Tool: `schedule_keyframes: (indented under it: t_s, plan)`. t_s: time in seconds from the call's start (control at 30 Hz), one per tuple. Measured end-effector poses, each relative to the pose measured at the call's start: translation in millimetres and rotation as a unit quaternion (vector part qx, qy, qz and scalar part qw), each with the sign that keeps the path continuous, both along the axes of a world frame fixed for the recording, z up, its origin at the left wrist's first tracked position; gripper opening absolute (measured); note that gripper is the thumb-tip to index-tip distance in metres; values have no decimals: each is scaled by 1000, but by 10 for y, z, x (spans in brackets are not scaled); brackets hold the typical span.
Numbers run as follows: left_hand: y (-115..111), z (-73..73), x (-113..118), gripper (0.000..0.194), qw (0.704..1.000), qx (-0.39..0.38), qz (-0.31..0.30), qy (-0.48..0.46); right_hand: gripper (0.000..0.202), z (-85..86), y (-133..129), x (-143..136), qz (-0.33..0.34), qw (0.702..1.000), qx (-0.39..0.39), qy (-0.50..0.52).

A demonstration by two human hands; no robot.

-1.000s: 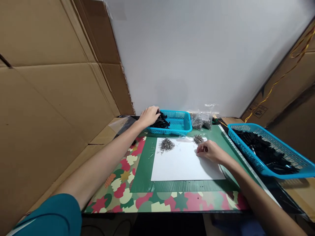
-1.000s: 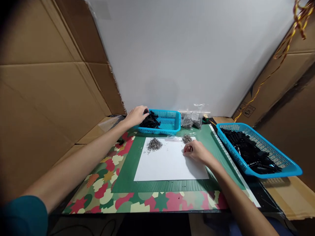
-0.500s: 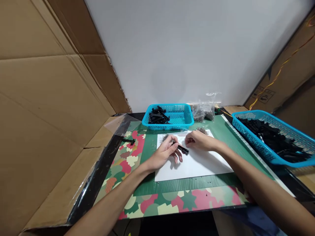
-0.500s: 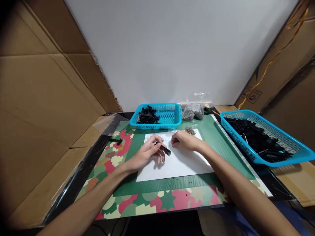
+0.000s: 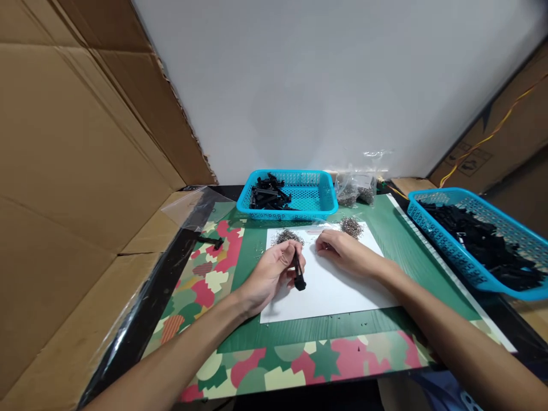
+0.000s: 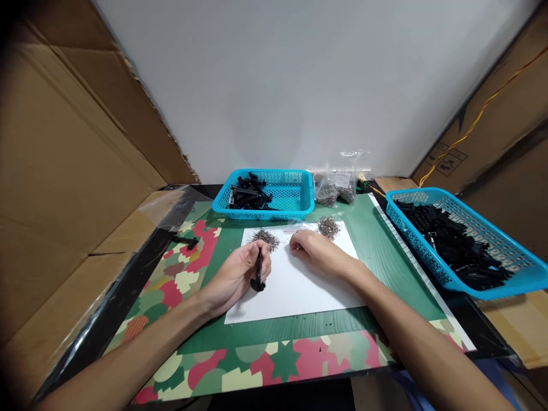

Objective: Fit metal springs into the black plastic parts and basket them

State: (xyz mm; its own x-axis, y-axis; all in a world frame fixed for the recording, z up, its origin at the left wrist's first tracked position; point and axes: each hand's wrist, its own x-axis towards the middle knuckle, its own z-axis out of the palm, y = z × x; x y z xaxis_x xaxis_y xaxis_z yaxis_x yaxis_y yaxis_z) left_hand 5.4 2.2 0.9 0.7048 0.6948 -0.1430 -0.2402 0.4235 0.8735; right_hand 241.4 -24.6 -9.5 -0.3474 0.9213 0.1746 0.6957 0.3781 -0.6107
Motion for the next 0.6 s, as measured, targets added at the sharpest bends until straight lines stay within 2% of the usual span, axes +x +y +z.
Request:
schedule_keyframes:
  t_s: [0.17, 0.33, 0.47, 0.6]
  plan:
    - [-13, 34, -48, 45, 998, -39, -48, 23, 15, -2, 15, 1, 11, 1000, -13, -4]
    - [37, 78, -93, 33, 996, -25, -75, 39, 17, -56, -19, 22, 16, 1000, -5, -25]
    - [101, 124, -109, 35, 996, 13, -62, 56, 19, -53, -50, 23, 15, 1000, -10, 13]
    - [130, 103, -117, 35, 997, 5, -48, 61, 15, 0, -62, 32, 7, 997, -16, 82]
